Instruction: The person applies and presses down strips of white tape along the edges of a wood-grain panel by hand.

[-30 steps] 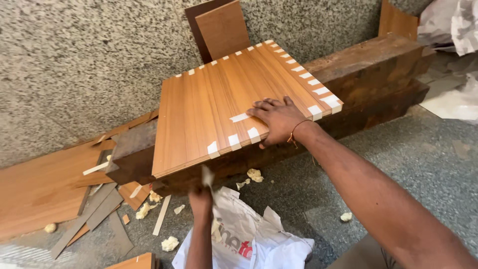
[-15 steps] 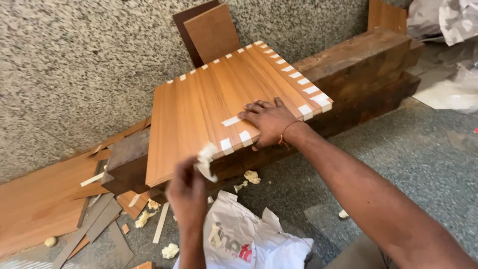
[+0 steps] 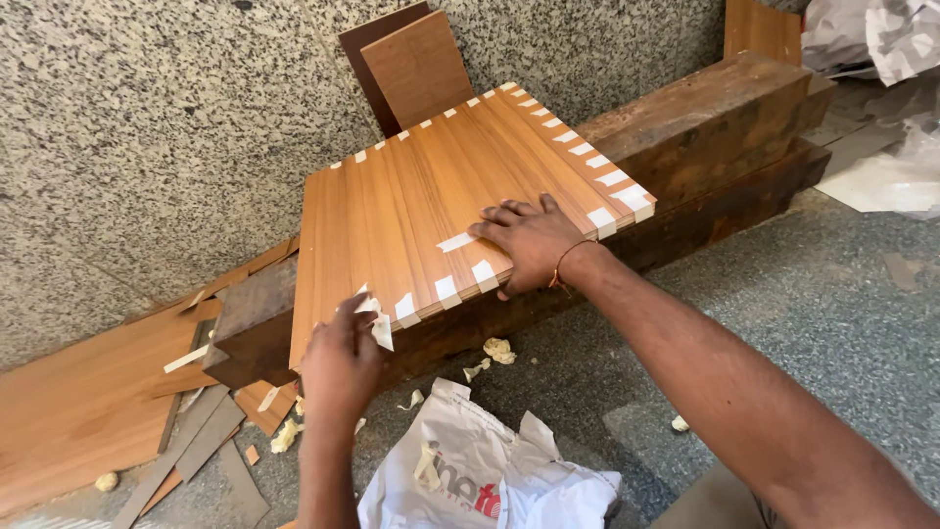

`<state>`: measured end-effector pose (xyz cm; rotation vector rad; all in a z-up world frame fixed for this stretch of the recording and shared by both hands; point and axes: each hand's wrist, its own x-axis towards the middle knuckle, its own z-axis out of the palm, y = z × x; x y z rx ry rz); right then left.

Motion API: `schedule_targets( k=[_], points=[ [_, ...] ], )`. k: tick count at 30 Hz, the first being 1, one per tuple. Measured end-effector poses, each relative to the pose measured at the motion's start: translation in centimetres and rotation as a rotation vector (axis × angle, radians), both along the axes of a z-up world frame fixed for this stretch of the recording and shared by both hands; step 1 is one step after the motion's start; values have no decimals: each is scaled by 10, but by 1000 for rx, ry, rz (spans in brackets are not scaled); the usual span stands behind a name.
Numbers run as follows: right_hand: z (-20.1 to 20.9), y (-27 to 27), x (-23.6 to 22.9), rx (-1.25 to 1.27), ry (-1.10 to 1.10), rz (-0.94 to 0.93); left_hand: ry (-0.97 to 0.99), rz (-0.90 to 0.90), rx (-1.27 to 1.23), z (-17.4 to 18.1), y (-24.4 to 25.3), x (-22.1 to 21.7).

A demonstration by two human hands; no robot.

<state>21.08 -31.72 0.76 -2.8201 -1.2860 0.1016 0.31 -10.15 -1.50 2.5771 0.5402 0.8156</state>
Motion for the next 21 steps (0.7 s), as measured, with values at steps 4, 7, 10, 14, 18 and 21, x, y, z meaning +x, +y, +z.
schedule_targets(
  k=[4, 7, 10, 14, 18, 21],
  points=[
    [-1, -1, 1, -4, -11, 3, -67, -19, -61, -1, -3, 8],
    [0, 1, -2, -6, -4, -2, -115, 17, 291, -10, -6, 28],
    [0, 0, -4, -4, 14, -5, -146, 30, 362, -18, -6, 43],
    [0, -1, -3, -15, 7, -1, -329, -89, 187, -18, -5, 41],
    [-1, 2, 1, 2, 22, 0, -297, -29, -319, -10, 1, 37],
    [-4, 2, 1, -5, -1, 7, -258, -132, -265, -8, 15, 40]
  ],
)
